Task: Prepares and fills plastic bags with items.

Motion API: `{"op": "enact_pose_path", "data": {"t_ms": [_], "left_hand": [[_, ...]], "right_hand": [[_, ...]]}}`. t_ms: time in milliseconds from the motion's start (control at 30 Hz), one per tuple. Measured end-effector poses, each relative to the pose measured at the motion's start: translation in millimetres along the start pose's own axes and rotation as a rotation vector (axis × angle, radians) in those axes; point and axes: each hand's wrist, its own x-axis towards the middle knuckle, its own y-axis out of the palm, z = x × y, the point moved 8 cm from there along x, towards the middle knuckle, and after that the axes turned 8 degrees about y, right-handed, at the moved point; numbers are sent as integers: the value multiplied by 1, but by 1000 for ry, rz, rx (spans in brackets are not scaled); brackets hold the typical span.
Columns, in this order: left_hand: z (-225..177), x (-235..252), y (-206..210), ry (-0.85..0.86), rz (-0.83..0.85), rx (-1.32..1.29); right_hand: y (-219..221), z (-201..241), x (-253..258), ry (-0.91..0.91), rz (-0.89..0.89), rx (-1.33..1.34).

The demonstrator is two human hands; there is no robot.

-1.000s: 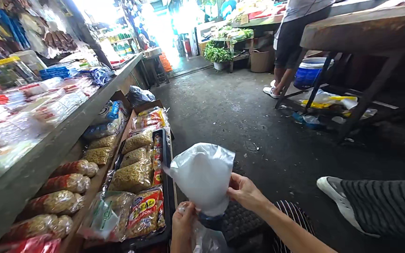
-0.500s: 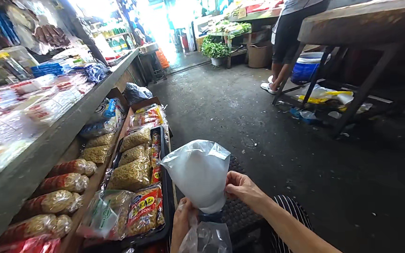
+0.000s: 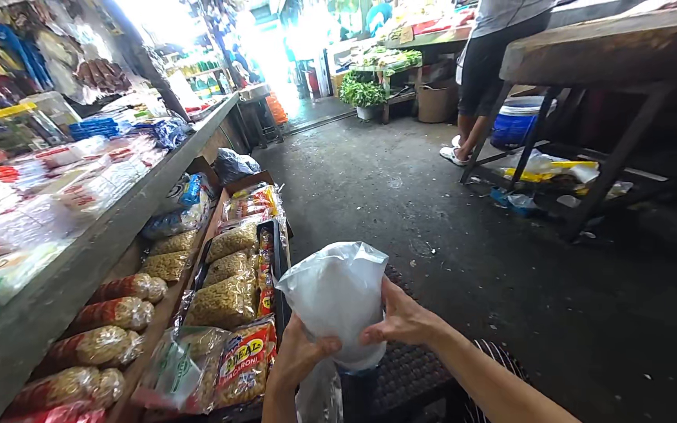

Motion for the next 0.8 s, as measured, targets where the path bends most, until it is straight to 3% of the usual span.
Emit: {"op": "enact_pose_path", "data": {"t_ms": [100, 200, 467, 567, 667, 733, 800], "left_hand": [[8, -8, 0, -21, -24, 18], [15, -11, 2, 15, -60, -10], [34, -26, -4, -98, -73, 51], [13, -37, -28, -138, -112, 121], [-30, -53, -44, -80, -52, 78], [-70, -53, -24, 140, 143, 6], [-108, -45, 11, 352, 295, -94]], "right_hand": [[7, -39, 1, 81, 74, 130], [9, -49, 1, 35, 107, 215], [-2, -66, -6, 242, 218, 32], [-29, -44, -14, 234, 96, -146], [-52, 14, -30, -44, -144, -27], [-30, 55, -41, -211, 30, 136], [8, 81, -49, -286, 223, 70]]}}
